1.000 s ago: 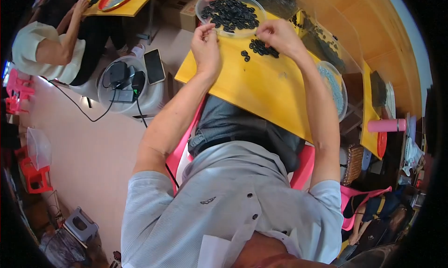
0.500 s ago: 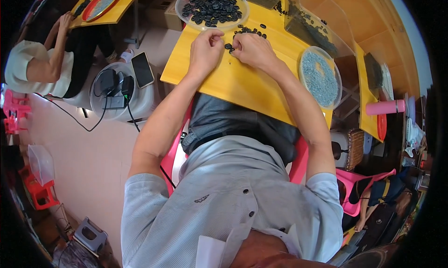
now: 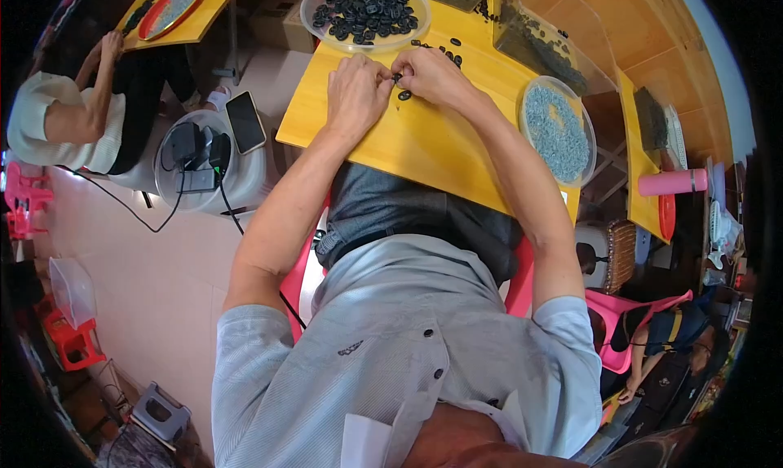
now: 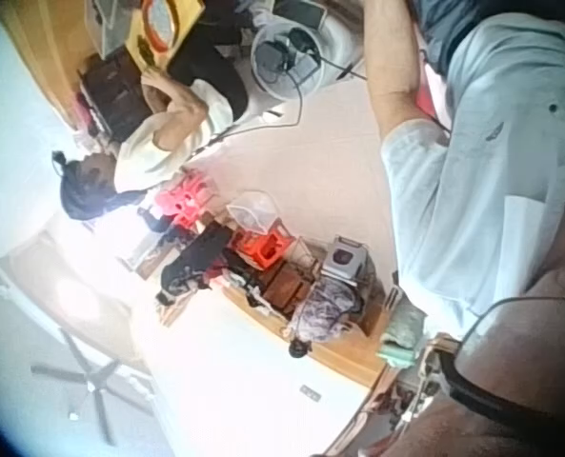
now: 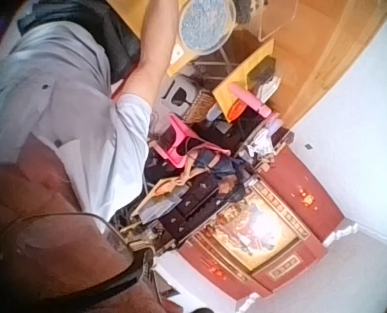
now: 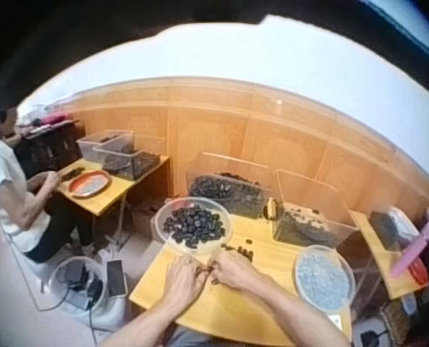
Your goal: The person assembles small parts by inserting metal pins into plastic pieces by hand.
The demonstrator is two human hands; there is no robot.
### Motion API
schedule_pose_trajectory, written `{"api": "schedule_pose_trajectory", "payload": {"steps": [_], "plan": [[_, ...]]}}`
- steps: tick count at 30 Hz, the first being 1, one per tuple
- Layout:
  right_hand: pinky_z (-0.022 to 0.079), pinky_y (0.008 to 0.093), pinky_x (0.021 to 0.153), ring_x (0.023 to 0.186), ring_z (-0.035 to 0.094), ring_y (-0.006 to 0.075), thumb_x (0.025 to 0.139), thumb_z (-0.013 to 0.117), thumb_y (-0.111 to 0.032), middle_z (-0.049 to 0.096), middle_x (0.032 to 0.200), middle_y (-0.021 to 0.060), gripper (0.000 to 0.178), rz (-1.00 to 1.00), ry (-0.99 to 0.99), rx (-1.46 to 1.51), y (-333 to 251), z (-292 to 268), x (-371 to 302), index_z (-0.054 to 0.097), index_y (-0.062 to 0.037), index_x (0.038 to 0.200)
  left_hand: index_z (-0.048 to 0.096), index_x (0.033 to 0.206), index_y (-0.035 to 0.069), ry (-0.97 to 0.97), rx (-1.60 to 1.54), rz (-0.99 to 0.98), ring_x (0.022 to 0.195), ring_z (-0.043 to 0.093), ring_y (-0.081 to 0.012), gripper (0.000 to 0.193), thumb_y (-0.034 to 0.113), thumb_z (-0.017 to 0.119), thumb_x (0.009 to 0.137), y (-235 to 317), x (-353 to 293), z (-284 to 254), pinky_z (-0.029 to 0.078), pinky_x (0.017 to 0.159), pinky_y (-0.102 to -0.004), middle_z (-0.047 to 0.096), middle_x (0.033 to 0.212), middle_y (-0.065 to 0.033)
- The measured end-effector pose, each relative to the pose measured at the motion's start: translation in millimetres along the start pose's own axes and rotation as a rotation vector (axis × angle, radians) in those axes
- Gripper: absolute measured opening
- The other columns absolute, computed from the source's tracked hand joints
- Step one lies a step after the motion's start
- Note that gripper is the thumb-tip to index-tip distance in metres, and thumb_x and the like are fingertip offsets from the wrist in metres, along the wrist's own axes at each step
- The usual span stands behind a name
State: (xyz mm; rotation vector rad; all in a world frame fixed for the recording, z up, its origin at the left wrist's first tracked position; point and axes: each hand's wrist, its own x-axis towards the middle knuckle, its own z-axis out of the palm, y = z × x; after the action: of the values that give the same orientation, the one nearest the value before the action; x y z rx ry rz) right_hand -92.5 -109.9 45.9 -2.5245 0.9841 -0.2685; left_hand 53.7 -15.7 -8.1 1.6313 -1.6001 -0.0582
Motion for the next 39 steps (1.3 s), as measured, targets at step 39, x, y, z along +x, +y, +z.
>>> {"api": "schedule_pose_trajectory", "payload": {"steps": [39], "plan": [[0.049, 0.0230, 0.056, 0.062, 0.059, 0.0072, 0.092, 0.067, -0.015, 0.065, 0.076, 0.0026, 0.017, 0.249, 0.371, 0.638, 52, -18, -99, 0.068, 0.0000, 0.099, 0.071, 0.112, 0.001, -0.088, -0.314, 0.100, 0.080, 0.066, -0.0130, 0.024, 0.009, 0.070, 0.090, 21, 12, 23, 0.052, 0.074, -0.0266, 0.073, 0.094, -0.0089]]}}
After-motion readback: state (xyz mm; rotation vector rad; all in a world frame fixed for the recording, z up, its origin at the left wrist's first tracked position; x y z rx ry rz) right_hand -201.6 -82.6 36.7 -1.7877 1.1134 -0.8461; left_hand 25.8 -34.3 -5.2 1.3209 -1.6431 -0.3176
